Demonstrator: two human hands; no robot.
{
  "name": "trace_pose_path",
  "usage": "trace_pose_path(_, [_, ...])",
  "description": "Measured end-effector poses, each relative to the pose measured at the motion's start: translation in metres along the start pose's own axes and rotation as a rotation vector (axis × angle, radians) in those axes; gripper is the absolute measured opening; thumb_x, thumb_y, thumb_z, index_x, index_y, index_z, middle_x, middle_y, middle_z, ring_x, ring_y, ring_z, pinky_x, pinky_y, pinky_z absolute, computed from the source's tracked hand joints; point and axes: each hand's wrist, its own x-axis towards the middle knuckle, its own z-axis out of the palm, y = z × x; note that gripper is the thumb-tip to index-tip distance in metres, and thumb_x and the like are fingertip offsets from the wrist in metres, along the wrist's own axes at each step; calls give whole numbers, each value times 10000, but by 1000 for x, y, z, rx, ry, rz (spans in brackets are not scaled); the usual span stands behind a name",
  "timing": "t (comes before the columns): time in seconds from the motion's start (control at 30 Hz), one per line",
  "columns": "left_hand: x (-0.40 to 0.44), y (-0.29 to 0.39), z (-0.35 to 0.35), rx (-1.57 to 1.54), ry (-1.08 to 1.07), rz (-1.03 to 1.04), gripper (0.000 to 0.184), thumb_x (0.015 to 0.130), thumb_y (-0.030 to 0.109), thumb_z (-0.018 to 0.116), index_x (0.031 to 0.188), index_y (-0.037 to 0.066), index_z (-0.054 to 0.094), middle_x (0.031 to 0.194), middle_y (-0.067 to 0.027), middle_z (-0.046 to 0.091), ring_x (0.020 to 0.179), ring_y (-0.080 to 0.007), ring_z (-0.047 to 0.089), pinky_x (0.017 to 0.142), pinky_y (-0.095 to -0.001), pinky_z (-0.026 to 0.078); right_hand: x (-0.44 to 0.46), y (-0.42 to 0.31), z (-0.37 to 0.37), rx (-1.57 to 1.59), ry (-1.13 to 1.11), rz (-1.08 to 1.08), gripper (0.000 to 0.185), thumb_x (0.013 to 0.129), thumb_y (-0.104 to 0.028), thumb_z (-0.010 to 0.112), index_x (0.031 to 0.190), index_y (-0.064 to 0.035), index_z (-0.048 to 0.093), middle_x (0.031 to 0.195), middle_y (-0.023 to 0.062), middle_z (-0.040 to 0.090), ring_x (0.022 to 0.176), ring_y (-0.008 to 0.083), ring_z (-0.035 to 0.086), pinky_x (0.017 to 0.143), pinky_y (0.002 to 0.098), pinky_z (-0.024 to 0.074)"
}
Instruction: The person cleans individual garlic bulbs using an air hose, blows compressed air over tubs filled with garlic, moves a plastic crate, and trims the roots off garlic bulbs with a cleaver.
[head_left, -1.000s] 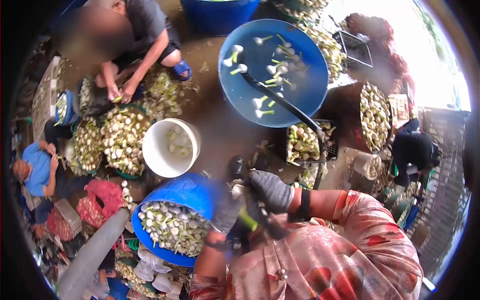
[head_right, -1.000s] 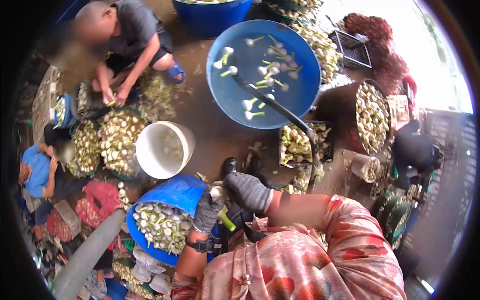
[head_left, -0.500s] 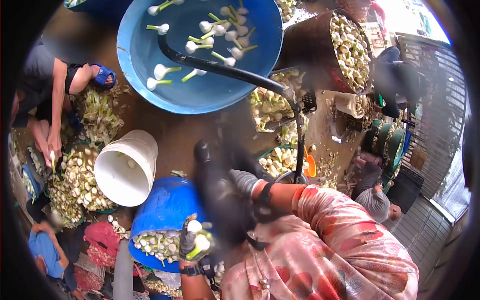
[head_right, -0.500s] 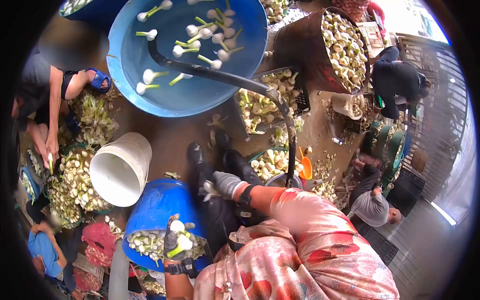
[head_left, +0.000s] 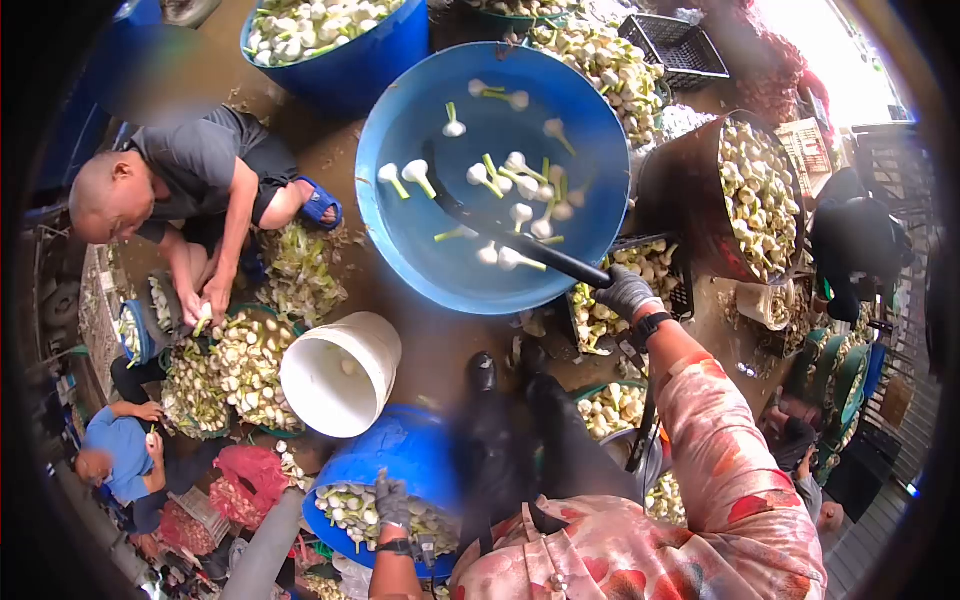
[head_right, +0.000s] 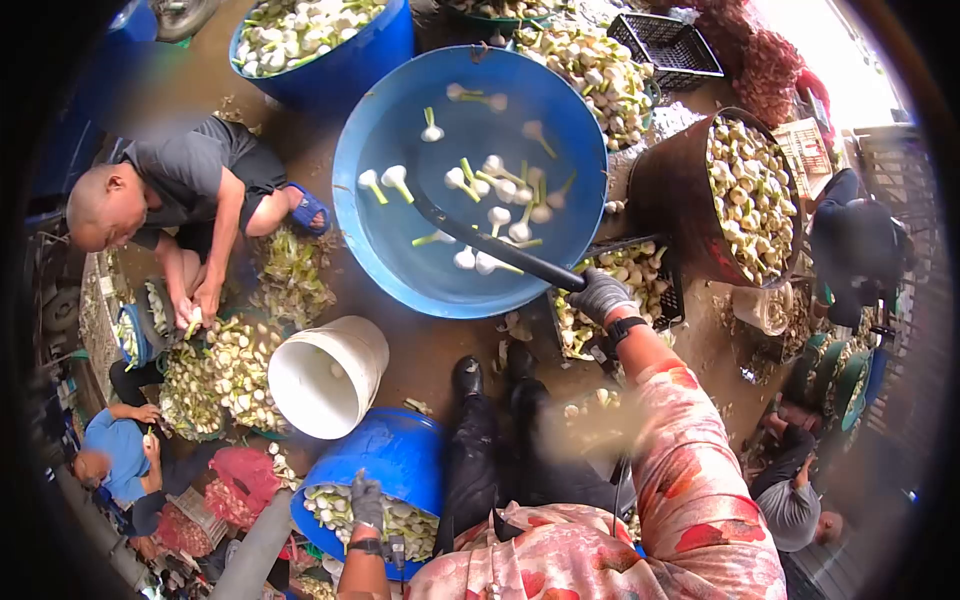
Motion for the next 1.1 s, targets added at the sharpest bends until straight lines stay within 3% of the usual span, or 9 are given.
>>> trace_pose_path(0.07, [-15, -28, 135, 652, 5, 32, 407, 931, 103, 561, 1325, 147, 470, 967, 29, 507, 795, -85, 505, 732, -216, 434, -23, -7, -11, -21, -60, -91, 453, 727, -407, 701, 1057, -103, 635, 975, 170, 675, 938, 345, 641, 816, 426, 493])
trace_pose_path(0.23, [-60, -55, 377, 675, -340, -251, 593, 949, 372, 560, 1443, 121, 348, 1337, -61, 475, 1110, -166, 536, 866, -288, 463, -129, -25, -53, 79, -20, -202, 544, 751, -522, 730, 987, -43, 622, 853, 204, 665, 813, 380, 640, 724, 433, 491])
trace_pose_path(0.37, [-49, -93, 496, 663, -317, -433, 814, 850, 632, 573, 1433, 117, 332, 1356, -123, 457, 1252, -297, 474, 945, -447, 430, -223, -10, -85, 304, 38, -349, 479, 743, -420, 791, 927, -14, 616, 716, 64, 633, 661, 141, 556, 606, 321, 460])
trace_pose_path(0.43, [-13, -123, 514, 299, -455, -641, 803, 812, 602, 650, 1384, 110, 376, 1355, -155, 468, 1207, -336, 501, 940, -477, 440, -265, -1, -99, 276, -36, -302, 486, 746, -422, 797, 889, -1, 602, 698, 15, 587, 673, 77, 453, 583, 286, 429])
trace_pose_path(0.5, [-8, -146, 543, -86, -165, -707, 709, 795, 517, 719, 1306, 111, 444, 1330, -178, 486, 1165, -352, 518, 897, -518, 466, -298, 19, -98, 305, -84, -256, 498, 753, -448, 785, 880, -3, 599, 681, 27, 580, 643, 90, 447, 576, 289, 424])
trace_pose_path(0.57, [8, -159, 530, -27, -226, -633, 420, 846, 397, 707, 1084, 96, 537, 886, -103, 622, 813, -287, 624, 732, -453, 543, -329, 18, -102, 225, -25, -243, 536, 739, -483, 786, 877, -1, 597, 673, 38, 578, 642, 94, 455, 570, 296, 422])
trace_pose_path(0.67, [17, -143, 515, 151, -116, -587, 242, 910, 331, 613, 865, 103, 547, 624, -46, 566, 496, -208, 563, 475, -373, 512, -370, 12, -97, 204, 4, -204, 563, 703, -480, 816, 896, 6, 608, 698, 46, 589, 649, 108, 477, 593, 300, 443])
trace_pose_path(0.93, [-37, -90, 549, 354, -151, -539, 286, 888, 328, 632, 802, 110, 468, 612, -38, 508, 482, -174, 507, 429, -322, 483, -405, 75, -3, 256, 53, -40, 279, 700, -207, 757, 924, -76, 653, 872, 120, 660, 757, 307, 650, 656, 354, 502])
trace_pose_path(1.1, [-10, -96, 565, 636, -232, -587, 186, 909, 275, 572, 914, 117, 475, 639, -55, 499, 503, -170, 496, 451, -322, 471, -465, 17, -31, 171, 171, -161, 352, 678, -357, 767, 916, -117, 667, 852, 120, 636, 844, 345, 616, 745, 426, 494])
